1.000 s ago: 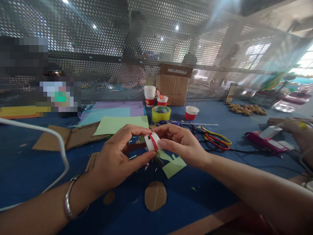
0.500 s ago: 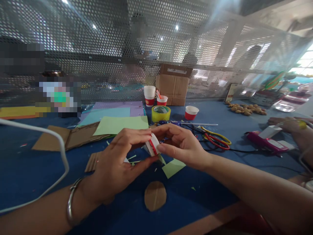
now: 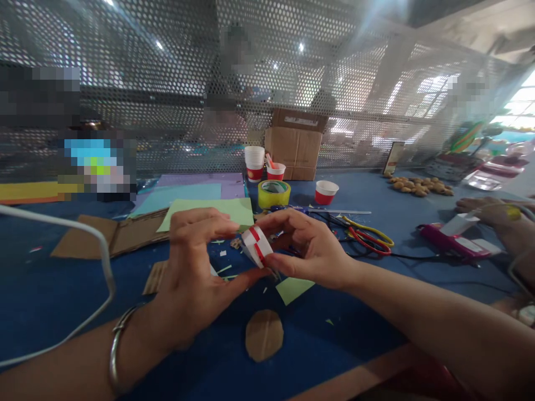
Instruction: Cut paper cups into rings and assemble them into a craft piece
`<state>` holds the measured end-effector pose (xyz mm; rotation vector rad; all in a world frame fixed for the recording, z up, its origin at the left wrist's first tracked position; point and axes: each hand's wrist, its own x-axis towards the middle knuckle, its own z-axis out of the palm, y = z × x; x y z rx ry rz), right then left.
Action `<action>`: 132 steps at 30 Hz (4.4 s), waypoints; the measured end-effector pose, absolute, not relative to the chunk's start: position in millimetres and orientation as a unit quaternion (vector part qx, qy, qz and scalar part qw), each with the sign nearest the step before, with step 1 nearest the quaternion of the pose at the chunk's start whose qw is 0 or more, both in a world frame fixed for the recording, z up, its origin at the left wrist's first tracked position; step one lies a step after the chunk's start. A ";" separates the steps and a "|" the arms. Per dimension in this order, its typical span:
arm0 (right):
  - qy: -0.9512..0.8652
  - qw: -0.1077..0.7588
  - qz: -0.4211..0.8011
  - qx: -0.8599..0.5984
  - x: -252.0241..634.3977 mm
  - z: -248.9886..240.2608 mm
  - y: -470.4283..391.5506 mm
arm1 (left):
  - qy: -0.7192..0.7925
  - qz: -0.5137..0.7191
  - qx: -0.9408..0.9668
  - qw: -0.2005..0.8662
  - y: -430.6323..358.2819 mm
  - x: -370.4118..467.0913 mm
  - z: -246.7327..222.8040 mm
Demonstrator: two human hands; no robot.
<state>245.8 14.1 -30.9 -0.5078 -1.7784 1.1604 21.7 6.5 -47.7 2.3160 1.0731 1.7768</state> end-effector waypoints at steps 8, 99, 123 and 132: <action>-0.805 0.497 0.269 -0.179 249.8 -31.7 15.1 | 0.416 0.502 0.625 0.430 4.5 24.9 -35.3; -0.730 0.488 0.410 -0.246 249.7 -32.4 19.8 | 0.384 0.384 0.621 0.565 -10.6 23.7 -11.0; -0.633 0.471 0.582 -0.195 250.1 -30.2 20.8 | 0.402 0.423 0.650 0.487 -3.7 20.7 -11.5; -0.642 0.459 0.579 -0.204 250.2 -30.1 21.4 | 0.399 0.411 0.628 0.527 -5.4 23.3 -15.8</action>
